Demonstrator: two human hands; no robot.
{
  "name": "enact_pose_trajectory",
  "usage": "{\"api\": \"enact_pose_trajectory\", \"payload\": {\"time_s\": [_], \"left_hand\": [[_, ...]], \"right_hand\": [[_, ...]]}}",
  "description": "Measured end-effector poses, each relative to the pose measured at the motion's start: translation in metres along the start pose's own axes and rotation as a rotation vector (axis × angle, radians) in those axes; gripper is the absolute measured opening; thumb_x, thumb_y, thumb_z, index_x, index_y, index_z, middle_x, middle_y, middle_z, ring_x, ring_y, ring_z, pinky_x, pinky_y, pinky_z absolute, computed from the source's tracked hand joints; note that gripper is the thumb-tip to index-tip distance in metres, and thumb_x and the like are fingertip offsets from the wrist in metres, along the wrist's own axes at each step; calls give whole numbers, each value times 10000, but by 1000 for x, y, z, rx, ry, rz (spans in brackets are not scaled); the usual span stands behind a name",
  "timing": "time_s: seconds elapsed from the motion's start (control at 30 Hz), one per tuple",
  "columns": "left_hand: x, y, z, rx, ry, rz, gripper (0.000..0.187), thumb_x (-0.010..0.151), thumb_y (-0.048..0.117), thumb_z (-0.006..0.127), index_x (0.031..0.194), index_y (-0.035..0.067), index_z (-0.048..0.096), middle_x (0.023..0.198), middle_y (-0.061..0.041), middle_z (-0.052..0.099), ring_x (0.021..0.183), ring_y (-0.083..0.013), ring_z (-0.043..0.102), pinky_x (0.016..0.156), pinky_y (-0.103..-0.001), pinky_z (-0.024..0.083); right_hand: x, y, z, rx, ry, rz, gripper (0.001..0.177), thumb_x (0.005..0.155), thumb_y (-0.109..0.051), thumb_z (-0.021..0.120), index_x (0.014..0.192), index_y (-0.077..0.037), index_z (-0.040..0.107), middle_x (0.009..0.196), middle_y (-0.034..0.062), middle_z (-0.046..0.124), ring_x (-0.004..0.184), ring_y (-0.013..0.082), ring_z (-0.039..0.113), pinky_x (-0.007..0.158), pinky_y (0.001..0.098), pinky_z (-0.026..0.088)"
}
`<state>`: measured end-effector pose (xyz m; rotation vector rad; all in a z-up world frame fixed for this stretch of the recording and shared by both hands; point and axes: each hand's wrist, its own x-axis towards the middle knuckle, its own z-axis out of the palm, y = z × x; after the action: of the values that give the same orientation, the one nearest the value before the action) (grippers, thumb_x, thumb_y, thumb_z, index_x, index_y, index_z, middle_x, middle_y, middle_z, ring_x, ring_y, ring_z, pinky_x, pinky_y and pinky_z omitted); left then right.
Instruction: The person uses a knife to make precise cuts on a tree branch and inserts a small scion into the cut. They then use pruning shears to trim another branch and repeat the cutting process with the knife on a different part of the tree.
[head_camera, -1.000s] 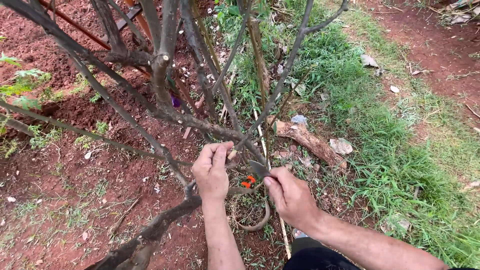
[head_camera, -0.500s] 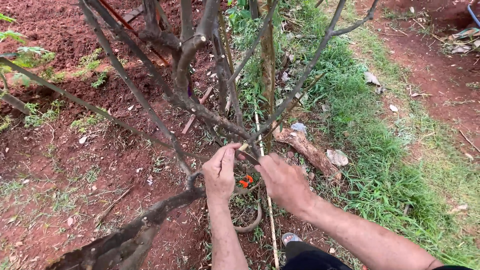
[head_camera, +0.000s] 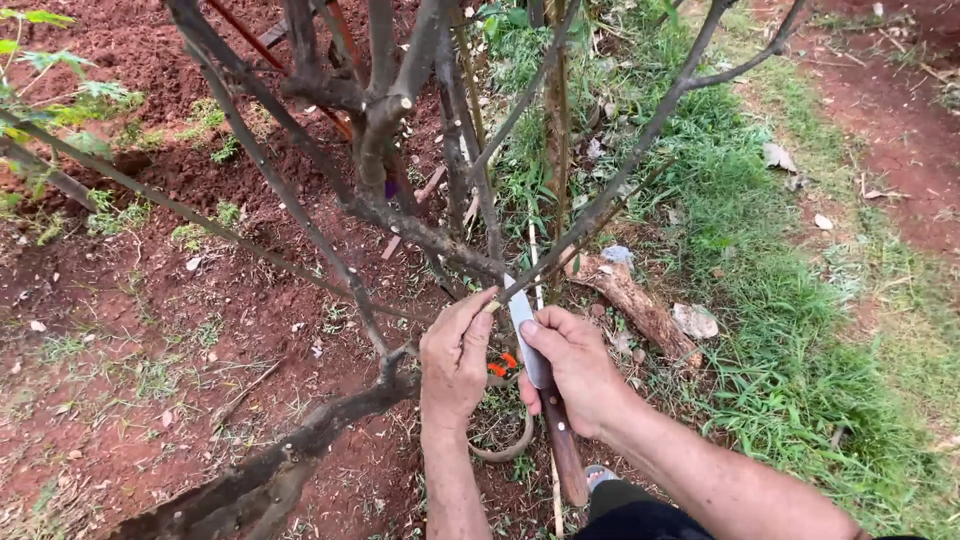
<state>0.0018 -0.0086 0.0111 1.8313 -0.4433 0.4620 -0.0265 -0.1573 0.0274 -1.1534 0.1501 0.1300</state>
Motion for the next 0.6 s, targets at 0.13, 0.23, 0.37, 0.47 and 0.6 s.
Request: {"api": "enact_pose_trajectory", "payload": {"time_s": [0.13, 0.23, 0.37, 0.47, 0.6], "left_hand": [[-5, -7, 4, 6, 4, -15, 367, 1043, 275, 451, 1234, 73, 691, 1115, -215, 727, 1030, -367, 717, 909, -481, 544], [1, -7, 2, -3, 27, -25, 369, 1044, 282, 451, 1215, 71, 702, 1104, -209, 732, 1001, -357, 727, 890, -478, 554], [3, -2, 0, -16, 9, -29, 354, 1055, 255, 443, 1226, 76, 697, 1082, -215, 731, 938, -331, 722, 858, -466, 550], [2, -3, 1, -43, 9, -22, 336, 1053, 239, 460, 1219, 74, 702, 1055, -223, 729, 907, -330, 717, 840, -468, 547], [0, -5, 1, -67, 6, 2, 322, 1051, 234, 472, 1194, 78, 715, 1006, -208, 737, 837, -290, 708, 799, -438, 540]], "right_hand": [[-2, 9, 2, 83, -8, 59, 133, 977, -99, 563, 915, 19, 551, 583, 162, 555, 305, 241, 559, 247, 344, 477], [1, 2, 11, 124, -17, 71, 128, 983, -96, 548, 943, 26, 548, 659, 155, 555, 323, 226, 569, 244, 328, 486], [3, -3, 11, 145, -32, 52, 116, 992, -93, 541, 951, 15, 537, 675, 152, 545, 317, 227, 561, 242, 327, 483], [3, -3, 9, 146, -38, 72, 113, 993, -99, 538, 953, 7, 537, 684, 138, 542, 318, 208, 552, 243, 321, 477], [1, -6, 11, 163, -43, 84, 121, 990, -114, 532, 945, -3, 536, 680, 127, 523, 315, 189, 518, 241, 319, 450]]}}
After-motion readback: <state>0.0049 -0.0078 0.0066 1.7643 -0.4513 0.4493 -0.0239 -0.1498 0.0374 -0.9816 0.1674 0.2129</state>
